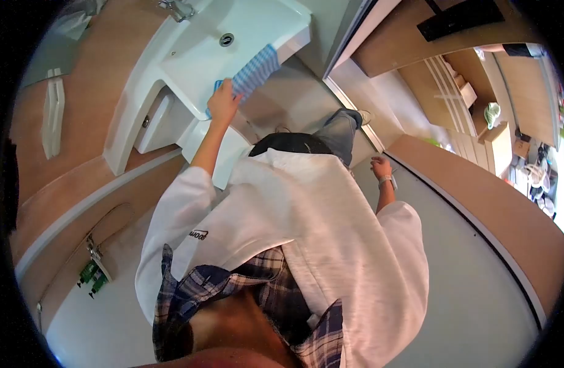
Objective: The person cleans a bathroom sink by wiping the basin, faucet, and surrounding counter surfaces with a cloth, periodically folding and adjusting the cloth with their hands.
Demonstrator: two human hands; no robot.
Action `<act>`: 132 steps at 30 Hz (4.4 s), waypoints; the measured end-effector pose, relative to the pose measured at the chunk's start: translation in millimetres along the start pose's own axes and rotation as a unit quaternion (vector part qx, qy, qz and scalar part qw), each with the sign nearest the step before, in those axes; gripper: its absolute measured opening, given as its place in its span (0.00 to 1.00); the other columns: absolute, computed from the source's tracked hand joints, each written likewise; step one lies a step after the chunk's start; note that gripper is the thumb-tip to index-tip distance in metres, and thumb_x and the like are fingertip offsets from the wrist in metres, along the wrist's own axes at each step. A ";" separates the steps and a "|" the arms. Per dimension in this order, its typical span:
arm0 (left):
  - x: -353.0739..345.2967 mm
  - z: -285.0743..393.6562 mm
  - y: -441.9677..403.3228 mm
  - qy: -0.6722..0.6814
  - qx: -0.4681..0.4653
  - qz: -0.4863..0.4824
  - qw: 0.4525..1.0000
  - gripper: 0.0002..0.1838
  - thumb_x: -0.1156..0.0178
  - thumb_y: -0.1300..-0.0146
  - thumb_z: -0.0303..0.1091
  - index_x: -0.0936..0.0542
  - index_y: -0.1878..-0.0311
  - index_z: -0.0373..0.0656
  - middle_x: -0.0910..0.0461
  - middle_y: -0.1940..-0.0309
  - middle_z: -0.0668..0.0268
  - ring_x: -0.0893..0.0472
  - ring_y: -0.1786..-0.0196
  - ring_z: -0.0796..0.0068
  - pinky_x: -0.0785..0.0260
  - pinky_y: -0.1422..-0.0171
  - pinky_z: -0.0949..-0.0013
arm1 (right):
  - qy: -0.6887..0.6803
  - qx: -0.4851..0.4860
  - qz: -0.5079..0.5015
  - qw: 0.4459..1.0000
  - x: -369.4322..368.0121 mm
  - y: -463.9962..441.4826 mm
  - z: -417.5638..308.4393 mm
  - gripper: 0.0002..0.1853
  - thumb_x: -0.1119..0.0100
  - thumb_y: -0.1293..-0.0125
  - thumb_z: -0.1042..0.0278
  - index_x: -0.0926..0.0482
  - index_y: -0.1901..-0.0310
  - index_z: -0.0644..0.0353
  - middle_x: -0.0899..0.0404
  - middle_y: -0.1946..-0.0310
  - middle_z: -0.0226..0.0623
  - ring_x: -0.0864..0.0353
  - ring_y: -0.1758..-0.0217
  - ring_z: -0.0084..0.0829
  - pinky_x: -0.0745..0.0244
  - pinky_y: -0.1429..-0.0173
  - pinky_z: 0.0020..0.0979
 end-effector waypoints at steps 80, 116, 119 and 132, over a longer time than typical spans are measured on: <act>-25.4 113.5 -113.7 -0.060 0.015 -0.018 0.998 0.26 0.30 0.56 0.56 0.20 0.67 0.41 0.18 0.68 0.54 0.17 0.62 0.55 0.25 0.58 0.56 | -0.043 0.060 -0.033 0.997 -18.2 46.3 -22.8 0.13 0.46 0.38 0.72 0.21 0.53 0.64 0.17 0.61 0.40 0.18 0.64 0.27 0.23 0.61 0.26; -35.6 126.8 -123.9 -0.059 -0.019 0.008 0.998 0.24 0.27 0.57 0.48 0.22 0.63 0.42 0.17 0.69 0.57 0.16 0.63 0.59 0.24 0.60 0.61 | -0.033 0.062 0.020 0.997 5.7 68.1 -39.5 0.14 0.48 0.37 0.70 0.21 0.52 0.65 0.17 0.61 0.40 0.17 0.64 0.27 0.23 0.59 0.28; -57.7 162.9 -162.6 -0.057 -0.091 0.075 0.991 0.23 0.29 0.56 0.51 0.21 0.65 0.43 0.17 0.70 0.58 0.17 0.65 0.57 0.25 0.60 0.57 | -0.027 0.018 0.046 0.998 22.8 108.8 -1.6 0.14 0.48 0.37 0.70 0.21 0.52 0.64 0.17 0.62 0.40 0.18 0.64 0.27 0.24 0.60 0.27; 2.7 25.0 -24.2 0.015 0.007 -0.030 0.999 0.21 0.31 0.53 0.43 0.24 0.59 0.42 0.18 0.65 0.57 0.18 0.61 0.55 0.26 0.59 0.57 | 0.186 -0.019 -0.079 0.979 19.9 42.7 33.1 0.15 0.44 0.42 0.67 0.19 0.54 0.62 0.16 0.63 0.42 0.17 0.61 0.28 0.23 0.55 0.30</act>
Point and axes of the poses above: each hand's wrist, its own y-axis away from the middle knuckle, its own x-axis out of the back of the hand, z = x × y, the point moved 2 cm from there along -y, towards the middle knuckle
